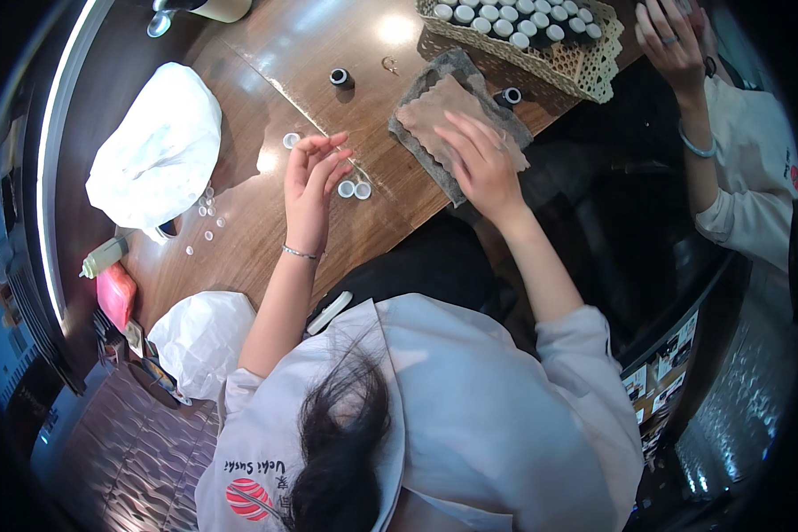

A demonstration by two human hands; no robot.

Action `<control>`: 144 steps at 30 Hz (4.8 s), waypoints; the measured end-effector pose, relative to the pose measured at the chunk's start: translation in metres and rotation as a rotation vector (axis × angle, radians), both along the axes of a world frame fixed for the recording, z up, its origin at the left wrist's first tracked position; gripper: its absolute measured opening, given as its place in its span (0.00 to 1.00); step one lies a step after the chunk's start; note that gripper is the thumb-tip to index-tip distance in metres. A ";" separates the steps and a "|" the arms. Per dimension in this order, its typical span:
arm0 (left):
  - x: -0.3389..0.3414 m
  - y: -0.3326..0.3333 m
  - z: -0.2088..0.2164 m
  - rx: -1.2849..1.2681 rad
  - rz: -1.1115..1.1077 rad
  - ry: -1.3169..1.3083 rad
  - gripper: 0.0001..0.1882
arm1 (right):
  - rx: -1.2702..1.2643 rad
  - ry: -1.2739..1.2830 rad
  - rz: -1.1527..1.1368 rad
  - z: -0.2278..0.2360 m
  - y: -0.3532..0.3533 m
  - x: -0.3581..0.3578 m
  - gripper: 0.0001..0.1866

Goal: The person assembles small cylindrical capsules by hand, repeatedly picking up white caps and dark bodies, aligning them, and pressing them together. They place finished capsules into a woven basket and occasionally wipe the wooden table with a cloth. A coworker performs similar assembly across the table.

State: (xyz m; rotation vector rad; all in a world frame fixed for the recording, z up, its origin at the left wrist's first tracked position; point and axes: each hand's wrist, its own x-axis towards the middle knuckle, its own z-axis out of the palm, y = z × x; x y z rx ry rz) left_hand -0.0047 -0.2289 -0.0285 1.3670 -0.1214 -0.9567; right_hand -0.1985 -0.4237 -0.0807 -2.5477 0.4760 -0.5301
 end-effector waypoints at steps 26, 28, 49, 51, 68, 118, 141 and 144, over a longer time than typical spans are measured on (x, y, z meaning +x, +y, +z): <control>-0.012 0.091 -0.006 0.066 0.374 0.012 0.12 | -0.175 0.252 -0.062 -0.037 -0.004 0.064 0.46; -0.011 0.091 -0.005 0.070 0.377 0.014 0.13 | -0.178 0.265 -0.051 -0.039 -0.005 0.066 0.46; -0.013 0.104 -0.007 0.024 0.446 -0.007 0.12 | 0.311 0.104 -0.111 -0.030 -0.021 0.083 0.12; -0.014 0.108 -0.008 0.023 0.456 -0.001 0.12 | 0.357 0.137 -0.091 -0.028 -0.021 0.080 0.12; -0.020 0.116 -0.012 0.052 0.447 0.019 0.11 | -0.225 0.195 0.081 -0.036 -0.028 0.123 0.34; -0.026 0.127 -0.008 0.043 0.481 0.046 0.12 | -0.048 0.018 0.120 -0.006 -0.001 0.038 0.22; -0.032 0.142 -0.009 0.062 0.552 0.046 0.11 | 0.021 0.085 0.038 -0.030 -0.054 0.135 0.27; -0.029 0.141 -0.010 0.054 0.554 0.045 0.11 | -0.198 0.081 0.124 -0.028 -0.059 0.139 0.27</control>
